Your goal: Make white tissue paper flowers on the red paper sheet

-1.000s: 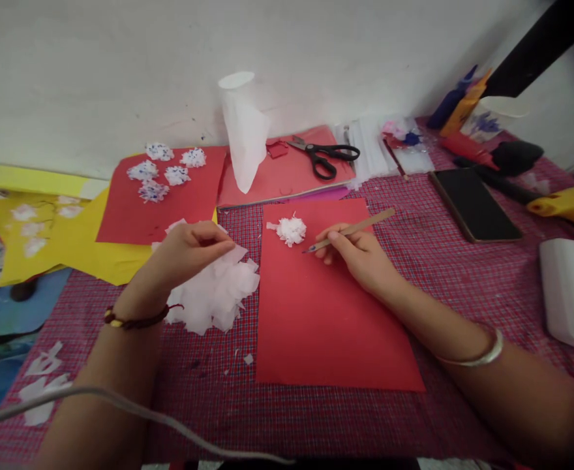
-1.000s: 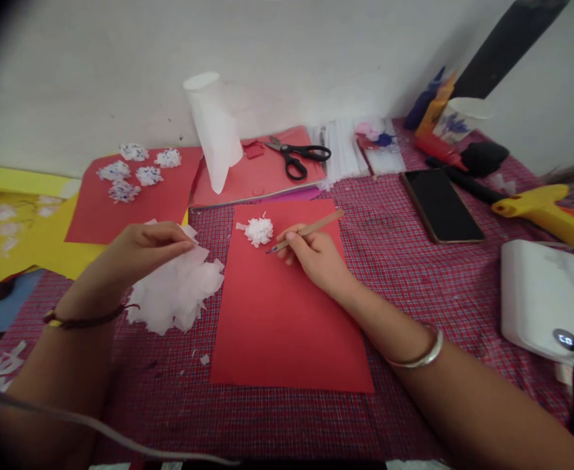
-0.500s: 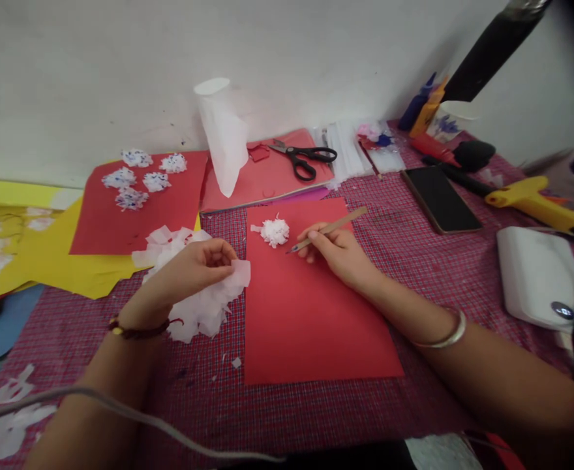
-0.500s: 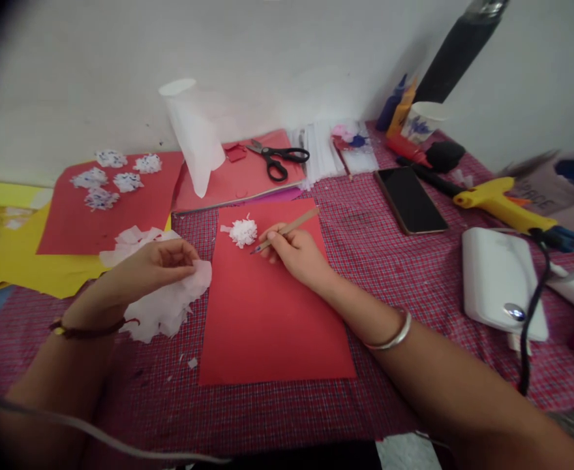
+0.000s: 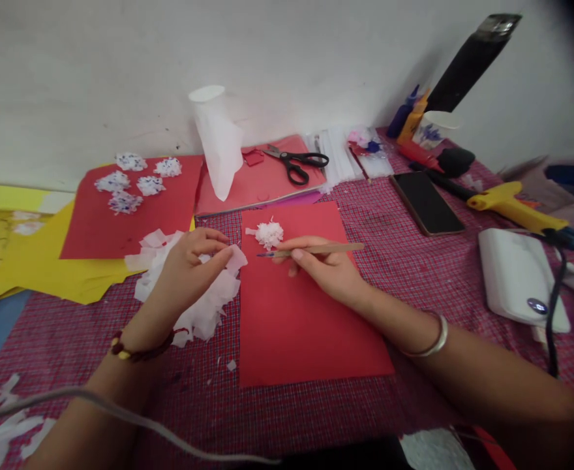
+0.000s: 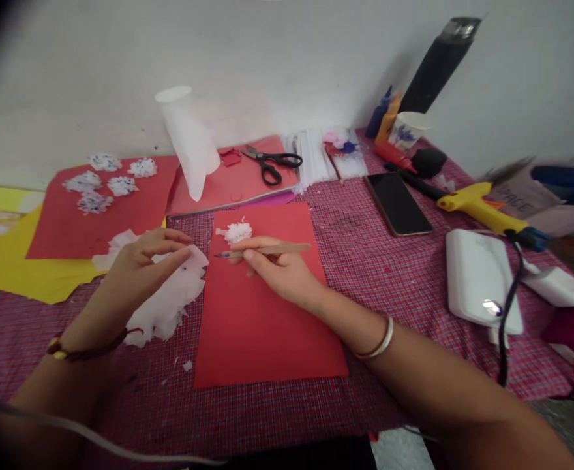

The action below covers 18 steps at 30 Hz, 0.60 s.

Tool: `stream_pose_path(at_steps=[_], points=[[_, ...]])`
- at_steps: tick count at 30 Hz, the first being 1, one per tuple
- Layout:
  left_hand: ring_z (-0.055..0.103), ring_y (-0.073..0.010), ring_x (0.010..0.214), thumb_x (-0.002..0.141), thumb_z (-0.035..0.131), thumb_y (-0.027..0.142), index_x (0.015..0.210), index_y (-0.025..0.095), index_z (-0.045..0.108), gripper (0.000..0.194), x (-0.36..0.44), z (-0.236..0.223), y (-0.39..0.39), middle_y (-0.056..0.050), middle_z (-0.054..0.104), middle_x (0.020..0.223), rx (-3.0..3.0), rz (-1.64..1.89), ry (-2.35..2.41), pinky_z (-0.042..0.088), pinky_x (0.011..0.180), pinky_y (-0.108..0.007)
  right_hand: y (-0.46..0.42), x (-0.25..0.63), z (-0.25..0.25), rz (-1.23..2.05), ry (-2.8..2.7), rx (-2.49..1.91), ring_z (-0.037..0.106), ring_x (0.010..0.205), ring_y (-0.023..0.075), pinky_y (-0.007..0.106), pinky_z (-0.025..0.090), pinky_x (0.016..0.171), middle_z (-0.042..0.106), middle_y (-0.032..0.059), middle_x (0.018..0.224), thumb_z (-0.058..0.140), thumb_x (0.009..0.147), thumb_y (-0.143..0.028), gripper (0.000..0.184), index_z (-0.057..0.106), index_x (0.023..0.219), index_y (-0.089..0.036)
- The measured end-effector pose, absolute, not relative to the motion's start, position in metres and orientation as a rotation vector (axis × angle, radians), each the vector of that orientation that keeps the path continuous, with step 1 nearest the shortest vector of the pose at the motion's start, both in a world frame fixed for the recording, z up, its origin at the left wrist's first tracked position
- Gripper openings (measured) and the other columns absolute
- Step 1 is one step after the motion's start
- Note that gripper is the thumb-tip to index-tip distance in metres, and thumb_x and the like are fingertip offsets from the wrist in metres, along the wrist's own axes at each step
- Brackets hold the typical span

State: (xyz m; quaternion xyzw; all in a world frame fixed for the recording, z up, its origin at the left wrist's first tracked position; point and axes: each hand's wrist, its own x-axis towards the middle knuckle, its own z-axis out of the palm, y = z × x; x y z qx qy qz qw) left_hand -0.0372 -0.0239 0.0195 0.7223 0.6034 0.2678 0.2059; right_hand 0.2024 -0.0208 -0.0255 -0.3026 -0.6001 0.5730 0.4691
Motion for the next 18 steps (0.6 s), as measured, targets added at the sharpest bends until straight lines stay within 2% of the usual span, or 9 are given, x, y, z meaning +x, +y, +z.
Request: stream_pose_path(at_steps=[3,5,8,13,18], points=[[0.058,-0.0185,0.07,0.084,0.055,0.036,0.07,0.019,0.068,0.025,-0.026,0.023,-0.03,-0.003,0.068,0.074,1.692,0.732,1.628,0.045,0.064,-0.031,-0.028,0.197,-0.023,1.428,-1.515,-0.68,0.068,0.088,0.0155,0.028,0.055,0.069,0.074,0.0058,0.099,0.054,0.094,-0.03,0.021,0.069,0.107,-0.022],[0.054,-0.0164,0.06,0.08,0.058,0.036,0.069,0.02,0.068,0.022,-0.02,0.022,-0.033,-0.001,0.065,0.064,1.506,0.759,1.578,0.04,0.055,-0.028,-0.031,0.195,-0.023,1.422,-1.567,-0.657,0.067,0.085,0.0143,0.029,0.055,0.07,0.074,0.0053,0.1,0.054,0.094,-0.028,0.021,0.069,0.109,-0.023],[0.054,-0.0162,0.061,0.076,0.061,0.034,0.066,0.022,0.069,0.018,-0.016,0.017,-0.034,-0.001,0.066,0.065,1.405,0.812,1.53,0.041,0.057,-0.029,-0.032,0.195,-0.023,1.403,-1.608,-0.663,0.066,0.078,0.0124,0.029,0.055,0.071,0.073,0.0045,0.1,0.053,0.095,-0.027,0.022,0.068,0.11,-0.024],[0.057,-0.0172,0.066,0.079,0.061,0.037,0.064,0.021,0.065,0.023,-0.017,0.012,-0.032,-0.002,0.066,0.067,1.329,0.833,1.512,0.045,0.063,-0.031,-0.031,0.195,-0.024,1.414,-1.579,-0.708,0.067,0.081,0.0134,0.029,0.055,0.07,0.073,0.0048,0.101,0.052,0.095,-0.029,0.022,0.068,0.109,-0.024],[0.059,-0.0185,0.059,0.088,0.047,0.043,0.059,0.023,0.06,0.037,-0.021,0.007,-0.027,-0.006,0.067,0.064,0.999,0.858,1.302,0.053,0.063,-0.036,-0.031,0.195,-0.022,1.429,-1.512,-0.705,0.066,0.078,0.0127,0.029,0.055,0.068,0.073,0.0044,0.097,0.051,0.095,-0.03,0.021,0.067,0.106,-0.022]])
